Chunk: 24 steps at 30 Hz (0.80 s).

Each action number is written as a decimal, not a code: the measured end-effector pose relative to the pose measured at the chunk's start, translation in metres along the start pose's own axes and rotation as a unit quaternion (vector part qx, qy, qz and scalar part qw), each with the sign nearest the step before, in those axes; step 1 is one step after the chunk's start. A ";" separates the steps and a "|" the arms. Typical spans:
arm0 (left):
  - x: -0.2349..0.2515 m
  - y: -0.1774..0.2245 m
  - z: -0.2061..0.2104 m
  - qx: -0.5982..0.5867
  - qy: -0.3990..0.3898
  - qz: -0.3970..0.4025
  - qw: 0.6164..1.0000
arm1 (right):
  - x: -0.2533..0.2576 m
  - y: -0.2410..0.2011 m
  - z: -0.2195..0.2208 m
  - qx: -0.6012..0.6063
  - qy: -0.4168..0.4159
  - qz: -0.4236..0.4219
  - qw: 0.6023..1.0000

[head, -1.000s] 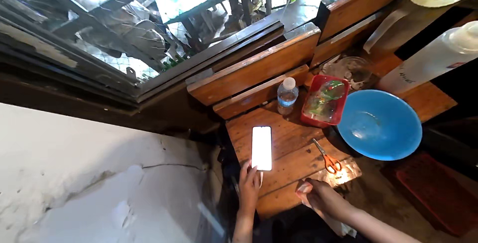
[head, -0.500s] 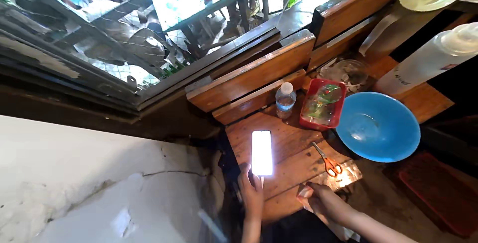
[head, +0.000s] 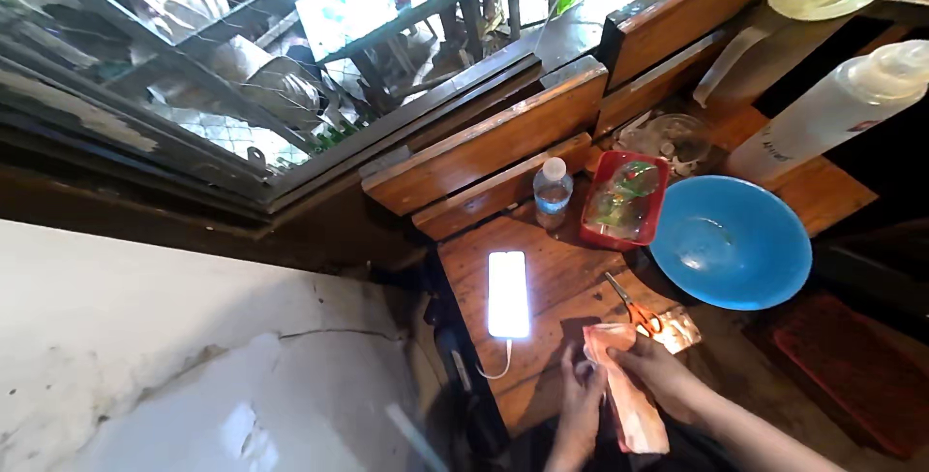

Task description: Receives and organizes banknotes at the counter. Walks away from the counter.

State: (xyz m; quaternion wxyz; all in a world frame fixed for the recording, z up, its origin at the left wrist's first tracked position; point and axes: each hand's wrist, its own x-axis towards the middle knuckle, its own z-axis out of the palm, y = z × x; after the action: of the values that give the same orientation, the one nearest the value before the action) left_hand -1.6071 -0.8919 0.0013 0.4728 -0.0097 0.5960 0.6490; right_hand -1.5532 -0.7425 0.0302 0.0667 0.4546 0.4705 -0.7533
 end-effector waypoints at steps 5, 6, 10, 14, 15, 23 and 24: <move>-0.001 0.021 0.010 -0.076 -0.113 -0.193 0.972 | 0.002 0.005 0.011 -0.008 0.079 -0.080 0.994; -0.001 0.022 0.011 -0.067 -0.112 -0.210 0.969 | 0.000 0.005 0.013 0.003 0.089 -0.093 0.992; 0.003 0.019 0.008 -0.026 -0.136 -0.233 0.963 | -0.002 0.008 0.006 0.077 0.109 -0.126 0.983; 0.002 0.018 -0.004 -0.028 -0.188 -0.227 0.955 | -0.006 0.004 -0.010 0.079 0.012 -0.092 0.993; 0.001 0.020 -0.006 -0.048 -0.210 -0.221 0.951 | -0.010 0.001 -0.014 0.065 -0.026 -0.068 0.995; 0.003 0.018 -0.014 -0.114 -0.310 -0.215 0.919 | -0.019 -0.002 -0.007 0.203 -0.059 0.014 0.977; 0.004 0.017 -0.015 -0.107 -0.326 -0.213 0.915 | -0.018 -0.003 -0.008 0.216 -0.050 0.004 0.975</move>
State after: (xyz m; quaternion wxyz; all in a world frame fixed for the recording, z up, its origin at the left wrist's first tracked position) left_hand -1.6284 -0.8986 0.0075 0.7639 0.0249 0.3200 0.5599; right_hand -1.5398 -0.7404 0.0445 -0.0068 0.4219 0.2908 -0.8587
